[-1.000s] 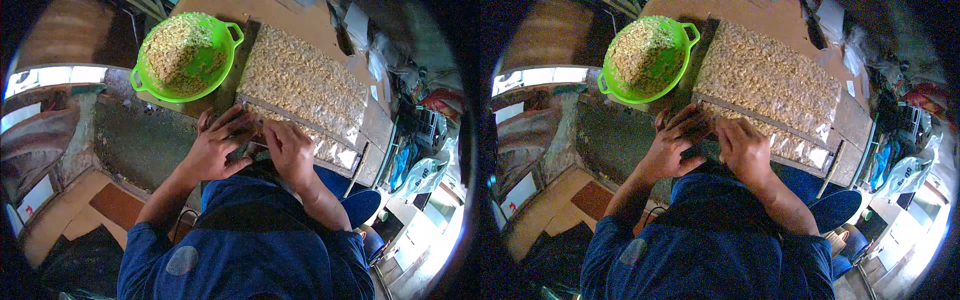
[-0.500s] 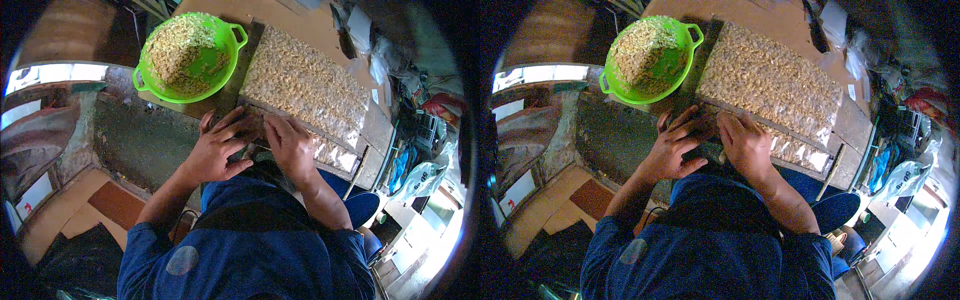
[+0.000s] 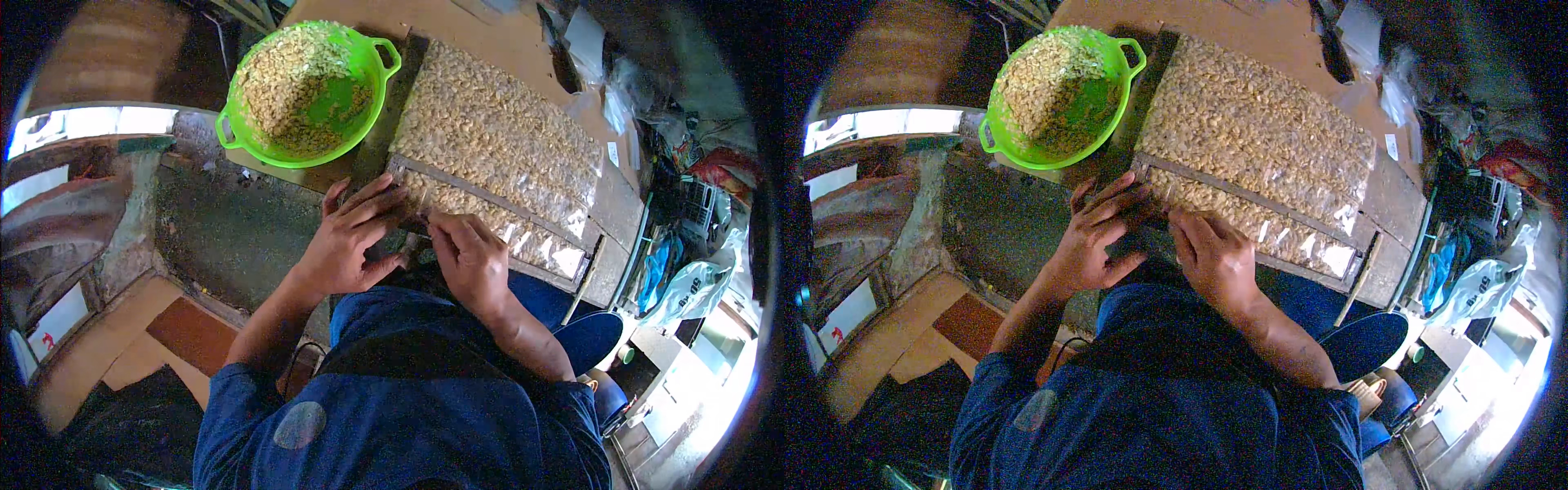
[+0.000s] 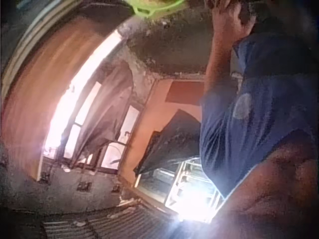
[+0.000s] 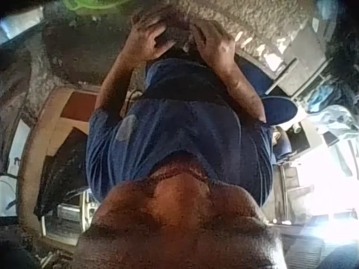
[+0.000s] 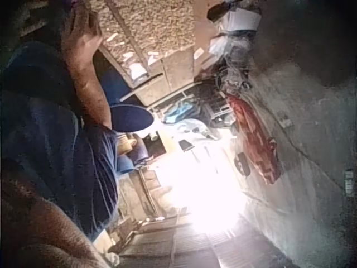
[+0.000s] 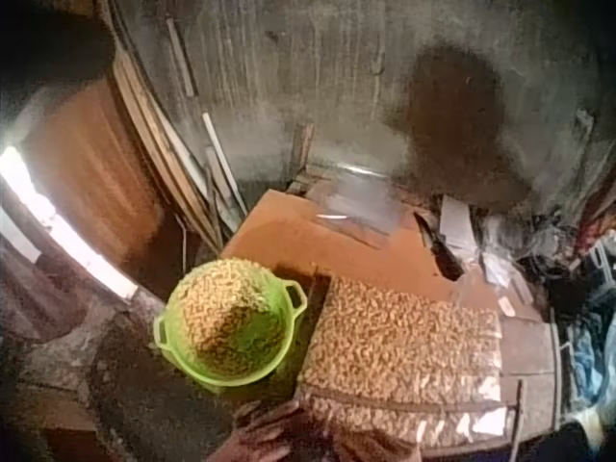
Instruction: The person fills a wooden frame with grains from a green bowl by hand, levels the surface, and covers it with a plastic sheet before walking toward a wooden door.
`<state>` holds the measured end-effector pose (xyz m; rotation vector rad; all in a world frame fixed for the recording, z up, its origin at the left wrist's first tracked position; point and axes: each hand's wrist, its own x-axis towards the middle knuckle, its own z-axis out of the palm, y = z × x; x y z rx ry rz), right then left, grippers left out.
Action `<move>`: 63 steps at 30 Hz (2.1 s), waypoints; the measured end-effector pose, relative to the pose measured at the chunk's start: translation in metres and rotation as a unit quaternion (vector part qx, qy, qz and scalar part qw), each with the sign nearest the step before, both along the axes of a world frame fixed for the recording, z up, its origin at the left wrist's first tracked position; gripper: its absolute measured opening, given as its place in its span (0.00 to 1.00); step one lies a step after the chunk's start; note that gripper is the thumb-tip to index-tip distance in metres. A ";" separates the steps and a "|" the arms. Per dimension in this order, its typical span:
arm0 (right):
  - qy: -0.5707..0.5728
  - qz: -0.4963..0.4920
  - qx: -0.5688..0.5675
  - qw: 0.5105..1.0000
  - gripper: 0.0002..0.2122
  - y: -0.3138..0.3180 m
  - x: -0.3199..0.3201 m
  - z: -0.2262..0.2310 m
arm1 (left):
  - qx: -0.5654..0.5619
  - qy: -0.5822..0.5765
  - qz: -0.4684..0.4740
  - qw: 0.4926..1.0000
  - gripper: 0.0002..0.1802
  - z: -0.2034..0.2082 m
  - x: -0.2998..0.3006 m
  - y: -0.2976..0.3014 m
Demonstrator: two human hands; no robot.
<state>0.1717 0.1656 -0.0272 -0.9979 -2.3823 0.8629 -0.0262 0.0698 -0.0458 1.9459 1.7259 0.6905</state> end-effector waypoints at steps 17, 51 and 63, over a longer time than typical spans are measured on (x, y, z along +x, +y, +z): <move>-0.008 -0.032 -0.009 0.999 0.07 -0.006 0.046 0.004 | 0.003 0.071 0.027 0.997 0.33 0.007 0.009 -0.005; -0.029 -0.321 0.047 0.946 0.05 0.029 0.235 -0.011 | -0.054 0.116 -0.119 0.985 0.44 0.006 0.181 0.056; -0.021 -0.303 0.037 0.952 0.07 0.001 0.248 -0.012 | -0.049 0.125 -0.107 0.985 0.45 0.005 0.186 0.056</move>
